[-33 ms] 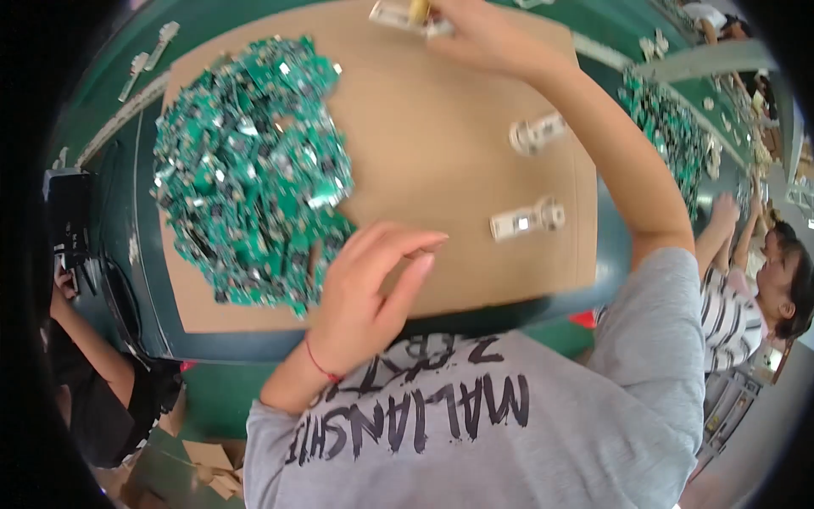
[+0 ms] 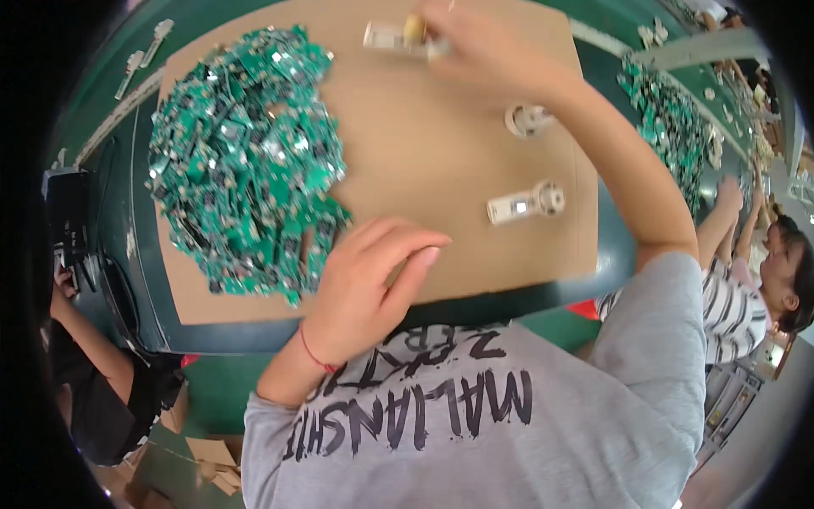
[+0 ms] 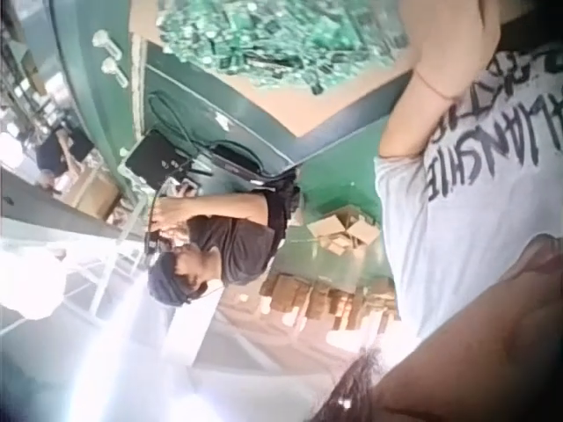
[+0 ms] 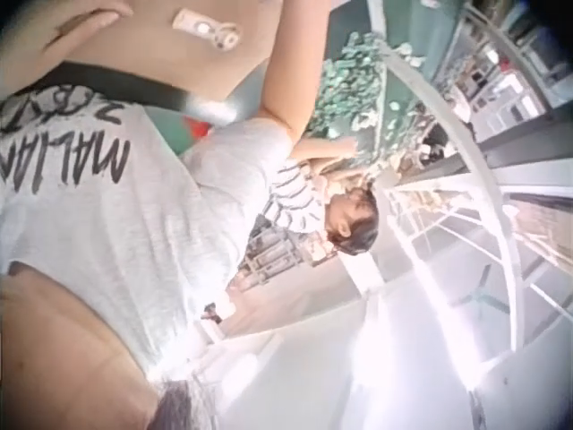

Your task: The person assembles electronic components by inserting printed circuit boards into plastic housings by hand.

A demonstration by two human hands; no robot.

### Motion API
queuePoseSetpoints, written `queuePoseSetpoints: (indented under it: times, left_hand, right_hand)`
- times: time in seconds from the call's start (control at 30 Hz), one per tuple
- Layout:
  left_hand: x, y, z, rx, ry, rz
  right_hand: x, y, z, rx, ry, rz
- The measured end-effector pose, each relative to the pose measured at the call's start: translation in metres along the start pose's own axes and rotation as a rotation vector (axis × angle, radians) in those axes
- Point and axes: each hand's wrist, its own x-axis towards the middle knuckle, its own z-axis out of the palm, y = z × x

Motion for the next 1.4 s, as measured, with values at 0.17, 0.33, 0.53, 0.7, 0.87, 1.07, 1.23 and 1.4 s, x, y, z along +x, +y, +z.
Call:
queuePoseSetpoints:
  times: [0.17, 0.33, 0.53, 0.7, 0.87, 1.07, 1.23, 1.4]
  left_hand:
    - [-0.012, 0.011, 0.017, 0.307, -0.179, 0.051]
    - [-0.016, -0.004, 0.025, 0.557, 0.152, 0.046]
    - [-0.022, -0.005, 0.033, 0.914, -0.013, 0.114]
    - [-0.018, 0.003, 0.039, 1.204, -0.085, 0.157]
    - [-0.018, -0.008, 0.037, 0.864, 0.075, 0.244]
    - [-0.027, -0.013, -0.003, 1.009, 0.292, -0.151]
    - [-0.024, -0.018, -0.009, 1.006, 0.236, -0.234]
    - [-0.025, -0.004, -0.002, 0.954, 0.364, 0.004]
  right_hand:
    - [-0.113, -0.075, 0.03, 0.047, -0.003, -0.124]
    - [-0.146, -0.094, 0.058, 0.193, 0.098, -0.125]
    - [-0.155, -0.113, 0.069, 0.278, 0.158, -0.087]
    - [-0.153, -0.119, 0.077, 0.376, 0.233, 0.09]
    - [-0.148, -0.121, 0.083, 0.379, 0.29, 0.124]
    - [-0.145, -0.123, 0.068, -0.2, 0.16, -0.132]
    - [-0.137, -0.139, 0.055, -0.505, -0.189, -0.182]
    - [-0.127, -0.13, 0.043, -0.318, -0.281, -0.232]
